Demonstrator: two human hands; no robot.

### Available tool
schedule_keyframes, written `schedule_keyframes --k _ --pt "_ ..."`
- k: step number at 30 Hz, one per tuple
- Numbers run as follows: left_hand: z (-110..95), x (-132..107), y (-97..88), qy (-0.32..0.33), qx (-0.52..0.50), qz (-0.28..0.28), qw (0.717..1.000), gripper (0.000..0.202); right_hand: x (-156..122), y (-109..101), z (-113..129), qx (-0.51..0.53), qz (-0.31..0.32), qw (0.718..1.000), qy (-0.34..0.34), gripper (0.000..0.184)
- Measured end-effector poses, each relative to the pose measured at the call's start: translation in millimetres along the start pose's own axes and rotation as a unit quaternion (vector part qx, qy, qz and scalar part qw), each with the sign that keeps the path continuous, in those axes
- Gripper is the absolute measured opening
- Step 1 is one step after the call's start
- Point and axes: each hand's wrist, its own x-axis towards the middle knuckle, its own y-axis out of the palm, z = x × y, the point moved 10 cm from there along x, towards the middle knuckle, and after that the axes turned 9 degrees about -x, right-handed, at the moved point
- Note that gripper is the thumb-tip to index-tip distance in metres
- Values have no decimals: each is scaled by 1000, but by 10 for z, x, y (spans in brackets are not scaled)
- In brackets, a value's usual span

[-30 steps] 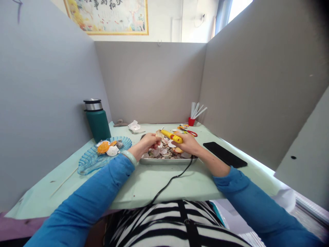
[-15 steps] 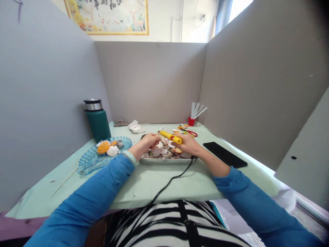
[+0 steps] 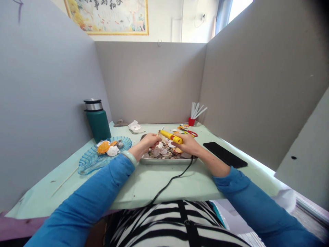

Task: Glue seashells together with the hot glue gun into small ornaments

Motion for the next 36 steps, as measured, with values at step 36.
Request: schedule_keyframes --k 36 --pt "-27 -18 94 16 -2 52 999 20 -9 33 -4 -23 0 1000 -14 24"
